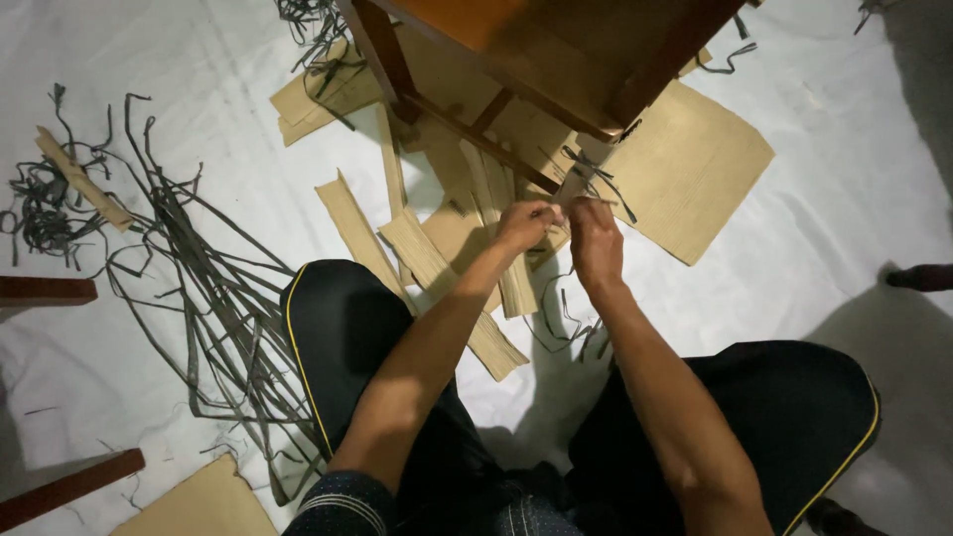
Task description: The person prepares a small wooden furniture item for packing by placing cardboard corner protectors on the legs and securing them with wire ties.
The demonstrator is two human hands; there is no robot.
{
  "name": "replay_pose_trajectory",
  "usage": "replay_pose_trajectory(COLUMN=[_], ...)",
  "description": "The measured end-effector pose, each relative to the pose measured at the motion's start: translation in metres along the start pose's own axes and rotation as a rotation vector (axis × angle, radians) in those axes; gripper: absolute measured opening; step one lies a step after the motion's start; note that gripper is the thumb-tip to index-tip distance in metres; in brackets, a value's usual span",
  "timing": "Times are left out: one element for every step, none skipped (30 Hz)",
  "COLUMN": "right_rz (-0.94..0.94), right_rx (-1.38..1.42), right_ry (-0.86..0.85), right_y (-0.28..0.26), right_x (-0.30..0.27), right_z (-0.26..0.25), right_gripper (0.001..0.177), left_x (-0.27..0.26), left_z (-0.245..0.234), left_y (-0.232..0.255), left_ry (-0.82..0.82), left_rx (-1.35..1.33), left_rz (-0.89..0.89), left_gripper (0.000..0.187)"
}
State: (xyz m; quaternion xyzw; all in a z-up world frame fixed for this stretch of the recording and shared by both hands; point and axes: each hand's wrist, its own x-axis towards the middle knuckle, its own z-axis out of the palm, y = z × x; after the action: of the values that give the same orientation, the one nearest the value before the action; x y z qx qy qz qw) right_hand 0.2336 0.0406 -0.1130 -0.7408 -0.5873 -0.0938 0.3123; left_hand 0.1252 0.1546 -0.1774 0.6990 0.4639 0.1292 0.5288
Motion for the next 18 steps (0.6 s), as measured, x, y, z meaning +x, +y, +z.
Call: replay_pose_trajectory(right_rz=[0.005, 0.019, 0.032, 0.037, 0.043, 0.049, 0.053, 0.039, 0.023, 0.027, 0.008, -0.012, -0.011, -0.026, -0.041, -0.04, -0.047, -0.054], right_rx=[0.0, 0.068, 0.134, 0.133, 0.174, 0.216, 0.217, 0.243, 0.271, 0.273, 0.269, 0.265, 0.266, 0.287, 0.308, 0.309, 0.296, 0.283], right_ry=[0.001, 0.067, 0.136, 0.139, 0.157, 0.175, 0.176, 0.184, 0.19, 0.189, 0.17, 0.151, 0.152, 0.128, 0.105, 0.107, 0.084, 0.062], right_y=[0.003, 0.005, 0.009, 0.007, 0.004, 0.001, 0.002, 0.004, 0.005, 0.002, 0.0, -0.003, 0.001, 0.004, 0.007, 0.002, -0.002, -0.007], right_x=[0.0, 0.0, 0.001, 0.005, 0.007, 0.008, 0.01, 0.012, 0.013, 0.014, 0.015, 0.017, 0.014, 0.012, 0.01, 0.011, 0.011, 0.011], right_z=[0.004, 0.007, 0.01, 0.008, 0.006, 0.004, 0.005, 0.007, 0.008, 0.004, -0.002, -0.007, -0.004, 0.0, 0.003, -0.002, -0.007, -0.012], right_gripper=[0.008, 0.007, 0.006, 0.006, 0.006, 0.005, 0.005, 0.005, 0.005, 0.005, 0.005, 0.006, 0.006, 0.006, 0.011, 0.011, 0.015, 0.02], left_x=[-0.001, -0.003, -0.003, -0.005, -0.008, -0.012, -0.023, -0.034, -0.046, -0.054, -0.063, -0.071, -0.065, -0.059, -0.052, -0.074, -0.096, -0.118], left_z=[-0.001, -0.001, -0.002, 0.001, 0.003, 0.005, 0.003, 0.0, -0.001, -0.005, -0.007, -0.01, -0.008, -0.006, -0.005, -0.024, -0.043, -0.061], left_y=[-0.004, -0.008, -0.01, -0.009, -0.011, -0.012, 0.004, 0.021, 0.036, 0.05, 0.064, 0.078, 0.069, 0.061, 0.052, 0.081, 0.11, 0.138], left_ry=[-0.004, 0.004, 0.012, 0.007, 0.014, 0.021, 0.018, 0.03, 0.042, 0.04, 0.075, 0.111, 0.112, 0.099, 0.087, 0.087, 0.101, 0.115], left_rx=[0.004, 0.003, 0.003, 0.006, 0.066, 0.126, 0.13, 0.2, 0.269, 0.272, 0.256, 0.24, 0.241, 0.304, 0.368, 0.37, 0.341, 0.312], left_rz=[0.0, -0.008, -0.014, -0.013, 0.007, 0.026, 0.026, 0.065, 0.102, 0.1, 0.141, 0.183, 0.183, 0.175, 0.167, 0.168, 0.202, 0.235], left_gripper=[0.027, 0.033, 0.039, 0.039, 0.039, 0.039, 0.039, 0.033, 0.029, 0.029, 0.03, 0.031, 0.031, 0.031, 0.032, 0.032, 0.029, 0.026])
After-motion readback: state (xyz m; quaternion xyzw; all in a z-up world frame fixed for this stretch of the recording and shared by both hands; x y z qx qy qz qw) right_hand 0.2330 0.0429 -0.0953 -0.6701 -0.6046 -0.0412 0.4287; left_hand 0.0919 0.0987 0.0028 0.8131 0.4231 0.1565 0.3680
